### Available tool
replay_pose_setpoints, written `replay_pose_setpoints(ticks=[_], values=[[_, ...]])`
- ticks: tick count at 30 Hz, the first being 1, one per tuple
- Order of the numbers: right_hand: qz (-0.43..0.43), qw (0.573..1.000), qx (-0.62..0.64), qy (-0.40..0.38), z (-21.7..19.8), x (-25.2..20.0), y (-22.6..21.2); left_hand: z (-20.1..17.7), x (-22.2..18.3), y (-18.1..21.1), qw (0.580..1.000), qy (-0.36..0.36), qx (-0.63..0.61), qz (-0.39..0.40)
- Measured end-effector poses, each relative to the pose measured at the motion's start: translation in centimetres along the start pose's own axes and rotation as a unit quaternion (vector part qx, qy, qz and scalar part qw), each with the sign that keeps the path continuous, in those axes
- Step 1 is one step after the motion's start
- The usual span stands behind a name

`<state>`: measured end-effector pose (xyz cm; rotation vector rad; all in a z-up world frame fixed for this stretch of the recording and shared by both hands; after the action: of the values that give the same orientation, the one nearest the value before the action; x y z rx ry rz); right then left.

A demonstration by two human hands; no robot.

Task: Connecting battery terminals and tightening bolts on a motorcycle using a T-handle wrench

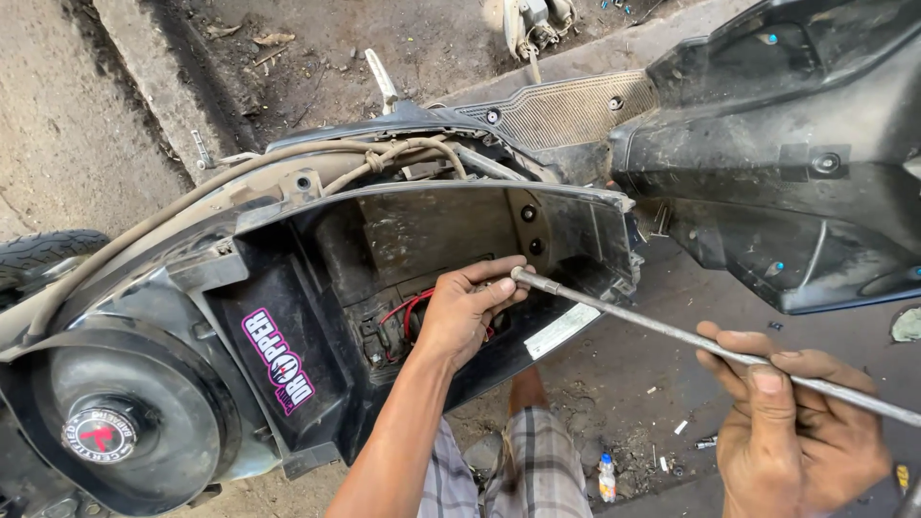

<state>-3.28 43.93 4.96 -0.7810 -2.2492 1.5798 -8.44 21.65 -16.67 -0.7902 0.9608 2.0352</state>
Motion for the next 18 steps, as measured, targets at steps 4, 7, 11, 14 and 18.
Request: replay_pose_setpoints(ticks=[4, 7, 11, 14, 18], values=[[0.003, 0.999, 0.033, -0.032, -0.6, 0.5, 1.2, 0.1, -0.5, 1.2, 0.995, 0.015, 0.097, 0.022], [0.018, 0.994, 0.069, -0.082, -1.6, 0.8, 2.2, 0.3, -1.0, 2.1, 0.98, 0.001, 0.193, 0.036], [0.046, 0.989, 0.092, -0.106, -2.9, 1.3, 3.1, 1.0, -1.0, 2.1, 0.939, -0.047, 0.341, 0.018], [0.015, 0.996, 0.056, -0.063, -2.5, 1.2, 2.9, 1.9, -0.3, 0.2, 0.984, 0.008, 0.175, -0.036], [-0.029, 0.998, 0.003, -0.051, 0.5, 0.4, 1.6, 1.7, 3.1, -1.5, 0.989, 0.087, 0.113, -0.029]])
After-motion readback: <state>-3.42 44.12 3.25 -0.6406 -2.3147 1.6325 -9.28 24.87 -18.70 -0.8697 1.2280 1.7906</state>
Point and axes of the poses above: each hand's wrist, its own x-axis towards the middle knuckle, its own z-axis out of the palm, y = z × x, the point moved 7 cm from there along x, towards the middle knuckle, and after that the axes turned 1 degree about -y, right-handed, at the moved point
